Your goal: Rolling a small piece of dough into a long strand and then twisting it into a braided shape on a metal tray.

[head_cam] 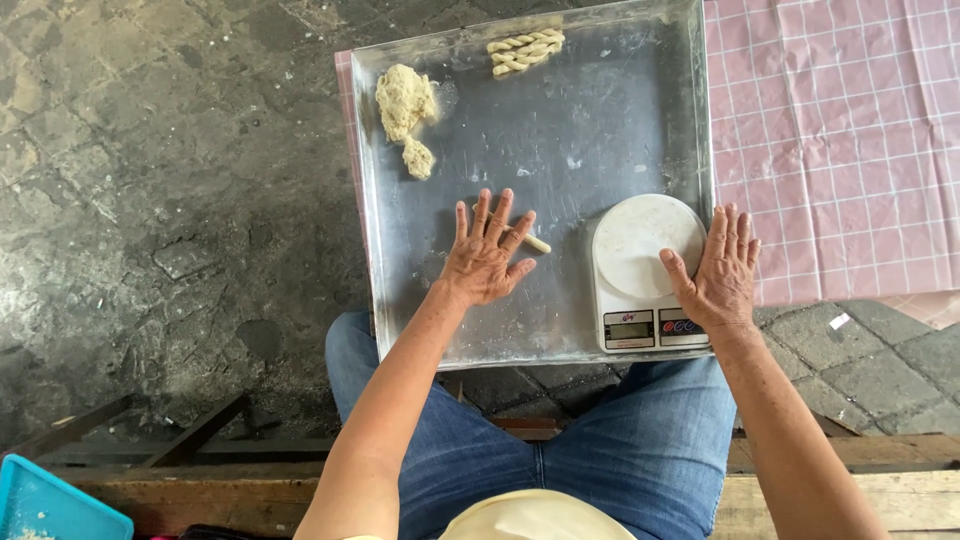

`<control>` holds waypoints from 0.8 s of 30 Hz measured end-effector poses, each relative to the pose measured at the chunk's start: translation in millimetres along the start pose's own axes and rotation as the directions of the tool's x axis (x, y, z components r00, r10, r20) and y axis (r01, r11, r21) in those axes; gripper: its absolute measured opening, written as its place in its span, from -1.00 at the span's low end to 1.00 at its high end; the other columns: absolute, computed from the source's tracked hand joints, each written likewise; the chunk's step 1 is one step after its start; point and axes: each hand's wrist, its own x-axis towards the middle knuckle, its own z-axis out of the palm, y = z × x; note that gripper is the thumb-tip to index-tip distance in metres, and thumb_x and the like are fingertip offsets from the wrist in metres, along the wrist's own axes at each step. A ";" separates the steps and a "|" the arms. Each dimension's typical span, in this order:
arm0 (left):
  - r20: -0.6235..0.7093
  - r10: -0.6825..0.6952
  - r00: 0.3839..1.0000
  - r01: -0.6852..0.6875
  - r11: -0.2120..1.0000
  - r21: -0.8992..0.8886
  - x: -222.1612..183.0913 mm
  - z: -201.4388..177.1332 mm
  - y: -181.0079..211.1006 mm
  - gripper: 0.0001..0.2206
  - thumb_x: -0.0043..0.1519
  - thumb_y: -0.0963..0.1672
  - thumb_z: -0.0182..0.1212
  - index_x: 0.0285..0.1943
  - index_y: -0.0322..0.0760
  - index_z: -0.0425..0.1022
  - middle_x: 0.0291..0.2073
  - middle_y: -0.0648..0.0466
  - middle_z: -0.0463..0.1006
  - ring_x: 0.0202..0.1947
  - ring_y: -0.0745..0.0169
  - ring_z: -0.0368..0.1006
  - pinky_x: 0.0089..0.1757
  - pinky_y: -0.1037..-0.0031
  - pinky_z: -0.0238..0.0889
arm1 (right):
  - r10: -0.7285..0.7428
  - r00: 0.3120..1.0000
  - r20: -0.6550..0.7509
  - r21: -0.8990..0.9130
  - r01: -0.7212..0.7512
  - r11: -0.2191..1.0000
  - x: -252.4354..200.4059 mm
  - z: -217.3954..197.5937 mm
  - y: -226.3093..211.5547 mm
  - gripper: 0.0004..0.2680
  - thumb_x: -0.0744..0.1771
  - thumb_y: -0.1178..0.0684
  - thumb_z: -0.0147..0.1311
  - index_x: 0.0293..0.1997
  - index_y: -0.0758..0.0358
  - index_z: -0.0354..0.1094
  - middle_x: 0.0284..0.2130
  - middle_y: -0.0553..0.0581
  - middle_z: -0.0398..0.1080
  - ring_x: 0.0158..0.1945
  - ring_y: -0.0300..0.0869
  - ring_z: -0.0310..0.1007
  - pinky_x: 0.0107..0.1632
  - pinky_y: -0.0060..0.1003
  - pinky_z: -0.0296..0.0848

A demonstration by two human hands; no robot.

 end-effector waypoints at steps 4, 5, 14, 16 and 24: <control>0.000 0.014 1.000 -0.014 1.000 -0.024 10.5 0.1 -2.8 -0.35 0.35 0.21 -0.20 0.61 0.08 0.02 0.59 -0.20 -0.24 0.53 -0.49 -0.35 0.32 -0.40 -0.45 | 0.002 1.000 -0.001 0.002 -0.002 1.000 -0.2 0.3 0.8 -0.20 0.35 -0.51 -0.14 0.57 0.46 -0.21 0.50 0.55 -0.16 0.55 0.36 -0.32 0.46 0.35 -0.29; 0.005 0.010 1.000 -0.010 1.000 -0.025 13.1 -1.0 -2.8 -0.35 0.35 0.22 -0.20 0.61 0.09 0.03 0.59 -0.20 -0.24 0.54 -0.49 -0.36 0.32 -0.40 -0.45 | 0.000 1.000 -0.002 0.006 0.000 1.000 -0.5 0.2 0.5 -0.20 0.35 -0.52 -0.14 0.57 0.47 -0.20 0.49 0.55 -0.16 0.55 0.36 -0.32 0.46 0.35 -0.30; 0.050 -0.046 0.998 0.047 0.998 -0.036 50.7 -9.5 1.0 -0.31 0.36 0.24 -0.35 0.64 0.06 -0.07 0.59 -0.22 -0.29 0.55 -0.42 -0.46 0.32 -0.40 -0.56 | -0.003 1.000 -0.015 0.008 0.004 1.000 0.7 6.3 8.3 -0.19 0.34 -0.55 -0.15 0.58 0.43 -0.22 0.50 0.52 -0.16 0.57 0.30 -0.33 0.47 0.31 -0.30; 0.063 -0.059 0.996 0.061 0.998 -0.034 60.5 -12.9 2.3 -0.31 0.35 0.25 -0.38 0.64 0.06 -0.09 0.59 -0.23 -0.30 0.55 -0.41 -0.48 0.32 -0.41 -0.58 | -0.001 1.000 -0.017 0.004 0.001 1.000 0.7 6.6 8.4 -0.19 0.33 -0.54 -0.12 0.58 0.43 -0.20 0.49 0.53 -0.14 0.56 0.32 -0.31 0.47 0.31 -0.29; 0.056 -0.085 0.995 0.088 0.995 -0.040 105.9 -17.2 2.5 -0.30 0.38 0.23 -0.41 0.65 -0.04 -0.07 0.58 -0.25 -0.34 0.55 -0.40 -0.53 0.30 -0.45 -0.66 | 0.022 1.000 0.015 0.004 -0.022 1.000 1.7 2.2 2.6 -0.18 0.33 -0.53 -0.10 0.57 0.45 -0.21 0.51 0.50 -0.17 0.57 0.30 -0.32 0.48 0.28 -0.32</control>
